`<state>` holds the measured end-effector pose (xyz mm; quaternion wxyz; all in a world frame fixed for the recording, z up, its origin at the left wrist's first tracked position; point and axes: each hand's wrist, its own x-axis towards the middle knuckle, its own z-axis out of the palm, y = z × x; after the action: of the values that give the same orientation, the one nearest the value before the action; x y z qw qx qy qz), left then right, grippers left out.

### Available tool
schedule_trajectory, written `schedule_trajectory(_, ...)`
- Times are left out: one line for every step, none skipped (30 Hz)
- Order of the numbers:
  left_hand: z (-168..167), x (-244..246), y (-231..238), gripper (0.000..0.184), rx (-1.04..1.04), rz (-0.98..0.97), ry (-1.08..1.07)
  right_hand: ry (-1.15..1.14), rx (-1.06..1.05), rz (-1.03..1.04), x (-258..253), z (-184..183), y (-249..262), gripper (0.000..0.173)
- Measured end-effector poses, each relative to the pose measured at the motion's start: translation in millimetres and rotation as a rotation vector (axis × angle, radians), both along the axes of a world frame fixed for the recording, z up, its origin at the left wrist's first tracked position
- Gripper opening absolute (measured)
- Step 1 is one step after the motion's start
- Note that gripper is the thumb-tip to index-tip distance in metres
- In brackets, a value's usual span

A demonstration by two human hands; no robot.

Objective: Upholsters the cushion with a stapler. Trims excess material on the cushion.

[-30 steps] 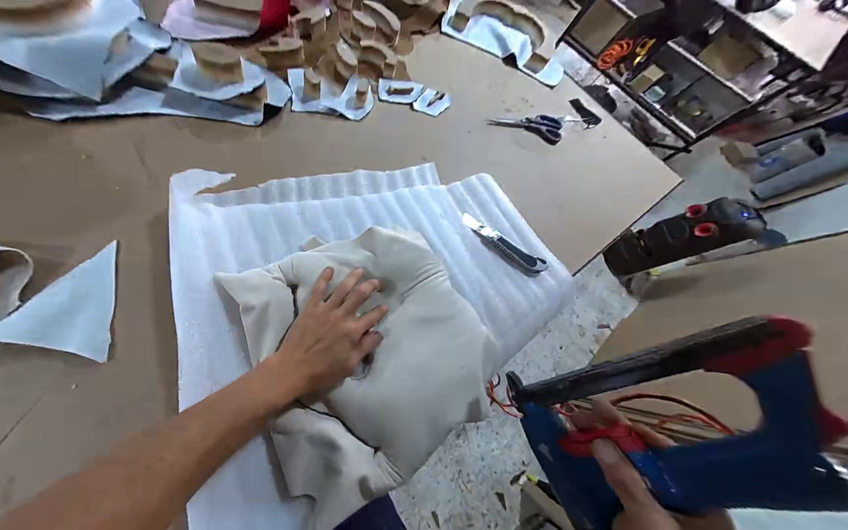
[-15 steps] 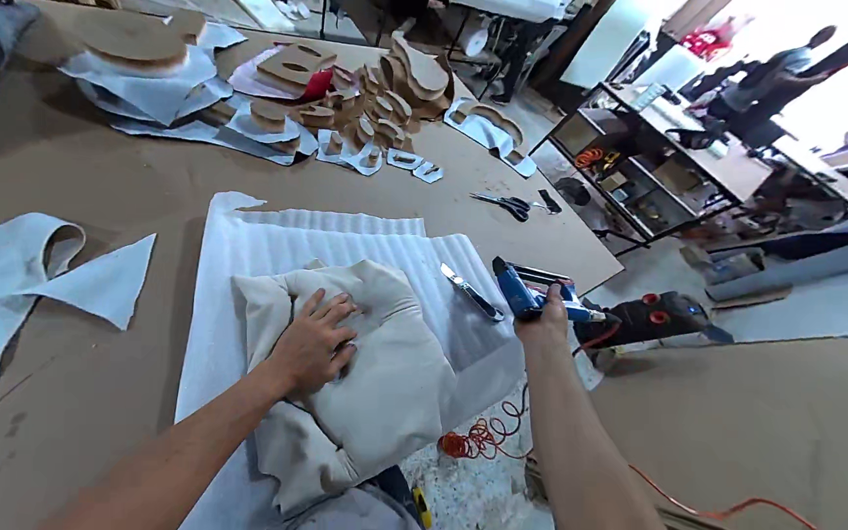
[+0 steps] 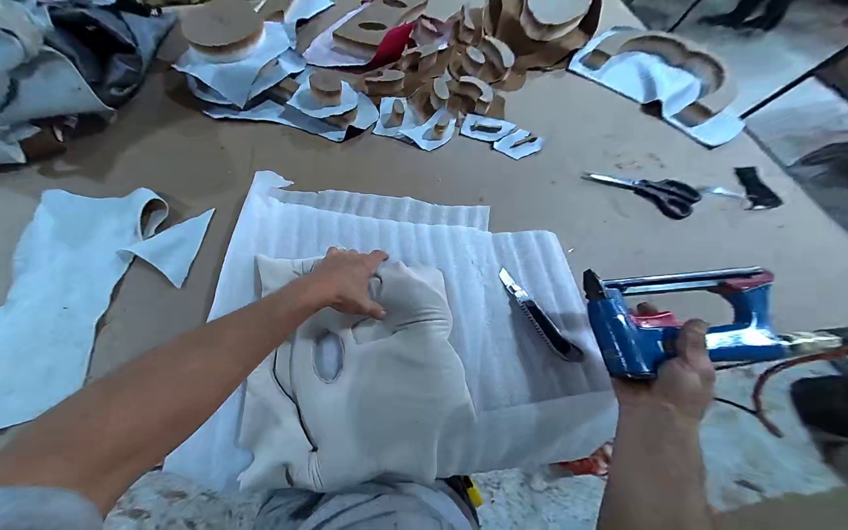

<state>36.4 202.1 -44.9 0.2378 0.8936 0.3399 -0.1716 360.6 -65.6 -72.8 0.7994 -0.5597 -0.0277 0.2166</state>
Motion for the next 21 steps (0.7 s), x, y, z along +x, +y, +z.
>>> schedule_trajectory(3.7, 3.4, 0.7, 0.085, -0.067, -0.001, 0.045, 0.015, 0.019, 0.002, -1.8, 2.1, -5.6, 0.037)
schedule_trajectory(7.7, 5.1, 2.9, 0.071, -0.16, 0.001, 0.062, 0.036, 0.044, 0.015, -3.1, 4.2, -11.6, 0.038)
schedule_trajectory(11.4, 5.5, 5.8, 0.055, -0.238, -0.023, 0.051, 0.04, 0.077, 0.038, -3.4, 5.4, -17.1, 0.039)
schedule_trajectory(16.3, 5.2, 8.6, 0.045, -0.309, -0.053, 0.03, 0.033, 0.114, 0.067, -3.2, 5.6, -21.8, 0.041)
schedule_trajectory(23.8, 5.3, 9.3, 0.041, -0.383, -0.063, 0.003, 0.023, 0.162, 0.095, -2.7, 5.6, -26.2, 0.044)
schedule_trajectory(34.0, 6.2, 6.8, 0.041, -0.464, -0.059, -0.021, 0.018, 0.208, 0.119, -2.2, 5.7, -31.5, 0.046)
schedule_trajectory(45.0, 7.7, 2.0, 0.042, -0.513, -0.053, -0.041, 0.016, 0.254, 0.151, -2.0, 5.6, -37.1, 0.047)
schedule_trajectory(57.1, 10.1, -3.0, 0.043, -0.523, -0.062, -0.049, 0.014, 0.296, 0.189, -1.8, 5.4, -43.3, 0.048)
schedule_trajectory(69.1, 12.4, -7.6, 0.041, -0.507, -0.089, -0.063, 0.008, 0.333, 0.226, -1.4, 5.2, -50.7, 0.048)
schedule_trajectory(82.1, 13.8, -11.8, 0.038, -0.465, -0.123, -0.087, 0.003, 0.359, 0.252, -1.4, 6.0, -58.8, 0.046)
schedule_trajectory(96.7, 14.2, -15.0, 0.035, -0.403, -0.149, -0.11, -0.005, 0.361, 0.255, -2.9, 9.7, -66.0, 0.045)
schedule_trajectory(111.8, 12.6, -16.9, 0.033, -0.339, -0.147, -0.14, -0.025, 0.348, 0.242, -5.2, 15.8, -71.0, 0.046)
schedule_trajectory(124.1, 8.2, -16.9, 0.033, -0.283, -0.111, -0.188, -0.056, 0.317, 0.215, -8.6, 24.4, -74.5, 0.048)
schedule_trajectory(132.3, 0.9, -16.7, 0.032, -0.254, -0.047, -0.251, -0.09, 0.261, 0.193, -12.0, 33.6, -77.5, 0.049)
schedule_trajectory(135.2, -8.4, -17.3, 0.033, -0.248, 0.036, -0.324, -0.134, 0.216, 0.187, -12.8, 37.8, -82.3, 0.045)
schedule_trajectory(132.9, -17.9, -19.4, 0.036, -0.257, 0.131, -0.396, -0.185, 0.162, 0.194, -14.0, 42.1, -86.2, 0.038)
schedule_trajectory(123.8, -26.1, -22.8, 0.038, -0.266, 0.234, -0.472, -0.237, 0.113, 0.189, -15.5, 44.9, -88.7, 0.032)
schedule_trajectory(108.3, -32.6, -27.2, 0.038, -0.287, 0.343, -0.547, -0.279, 0.073, 0.182, -17.9, 46.1, -90.1, 0.026)
schedule_trajectory(88.7, -38.0, -31.3, 0.037, -0.321, 0.442, -0.594, -0.303, 0.053, 0.161, -22.8, 46.5, -88.8, 0.021)
schedule_trajectory(67.3, -41.9, -33.1, 0.037, -0.354, 0.521, -0.609, -0.324, 0.06, 0.135, -29.3, 46.8, -85.1, 0.018)
schedule_trajectory(46.9, -44.9, -31.5, 0.039, -0.354, 0.568, -0.589, -0.358, 0.077, 0.125, -36.9, 47.6, -79.7, 0.017)
